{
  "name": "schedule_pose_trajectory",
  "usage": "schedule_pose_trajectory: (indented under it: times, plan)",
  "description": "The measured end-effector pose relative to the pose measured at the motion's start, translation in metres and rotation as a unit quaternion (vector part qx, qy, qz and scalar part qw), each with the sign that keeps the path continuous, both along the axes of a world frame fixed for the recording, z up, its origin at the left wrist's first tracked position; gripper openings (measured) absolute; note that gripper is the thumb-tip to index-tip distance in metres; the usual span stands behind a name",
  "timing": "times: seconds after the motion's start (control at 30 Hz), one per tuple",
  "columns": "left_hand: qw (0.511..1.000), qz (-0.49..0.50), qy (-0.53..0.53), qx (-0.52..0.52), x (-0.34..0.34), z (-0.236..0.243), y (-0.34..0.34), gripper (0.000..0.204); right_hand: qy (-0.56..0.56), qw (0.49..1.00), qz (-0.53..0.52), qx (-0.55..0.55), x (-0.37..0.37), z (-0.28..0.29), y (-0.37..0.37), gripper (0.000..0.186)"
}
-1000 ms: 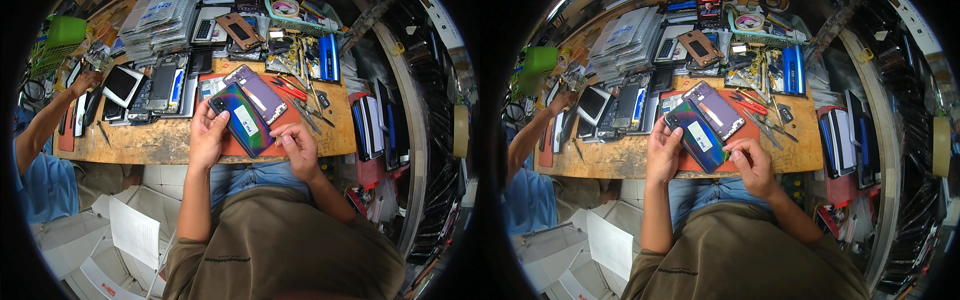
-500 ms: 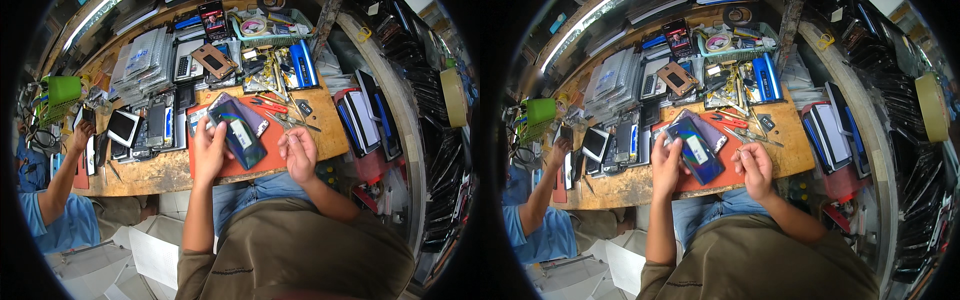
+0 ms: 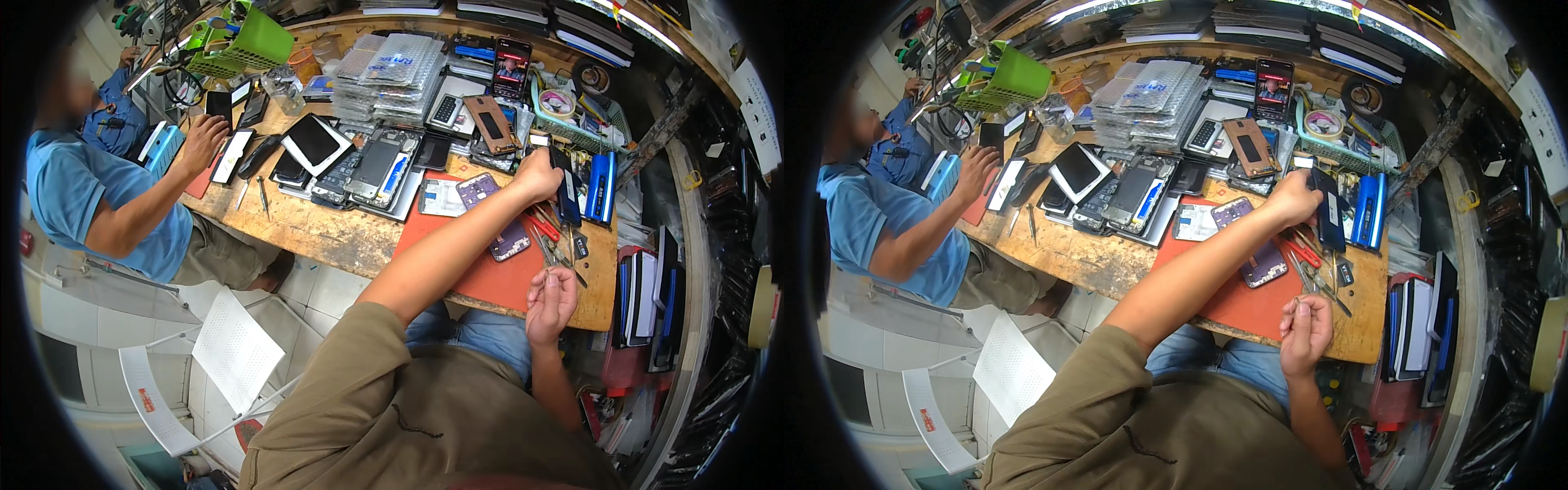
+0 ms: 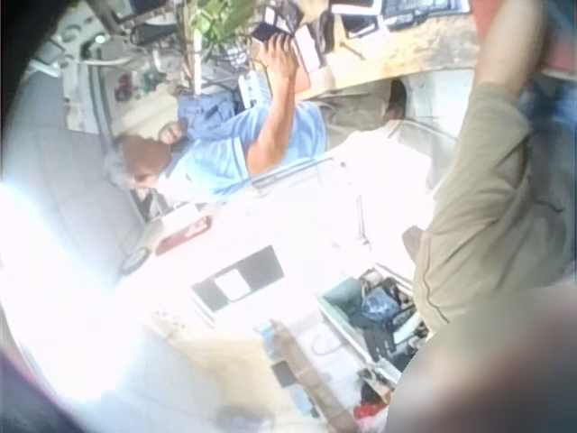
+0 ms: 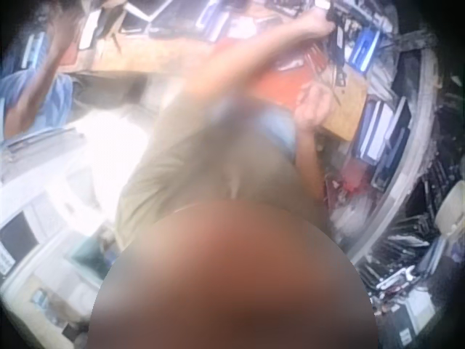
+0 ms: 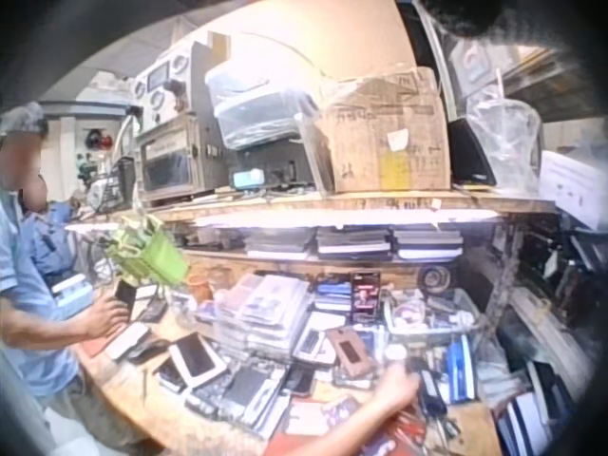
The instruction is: The person works at a cluttered electronics repair bench, handling a disassembled smartphone and small components. They use tweezers and a soldering iron to manipulate tiny parts on a red mat, occasionally picking up a soldering stand and a toothbrush. The person also briefly operates a smartphone screen before returning to the repair task.
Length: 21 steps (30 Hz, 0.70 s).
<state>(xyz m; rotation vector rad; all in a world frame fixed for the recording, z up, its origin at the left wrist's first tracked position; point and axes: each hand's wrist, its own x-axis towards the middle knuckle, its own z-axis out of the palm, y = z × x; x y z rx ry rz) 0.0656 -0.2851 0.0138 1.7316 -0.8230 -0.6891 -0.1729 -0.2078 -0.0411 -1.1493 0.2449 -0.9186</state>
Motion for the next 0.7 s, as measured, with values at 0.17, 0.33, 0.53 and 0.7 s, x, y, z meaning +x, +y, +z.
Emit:
schedule_pose_trajectory:
  times: [0.17,0.33,0.53,0.7]
  plan:
    - [0.995,-0.032,-0.019,-0.090,-0.016,-0.001,0.074,0.047,0.076,0.997,0.013,-0.020,-0.003,0.001,0.001,0.006]
    - [0.992,-0.085,-0.029,-0.084,-0.058,0.014,0.192,0.026,0.151,0.983,0.043,-0.097,0.000,0.005,0.005,0.005]
    - [0.992,-0.025,-0.093,-0.082,-0.089,0.008,0.239,0.016,0.180,0.954,0.022,-0.238,0.005,0.004,0.011,0.004]
    - [0.985,-0.010,-0.129,-0.110,-0.093,-0.003,0.242,0.010,0.192,0.940,0.040,-0.279,0.003,0.006,0.009,0.005]
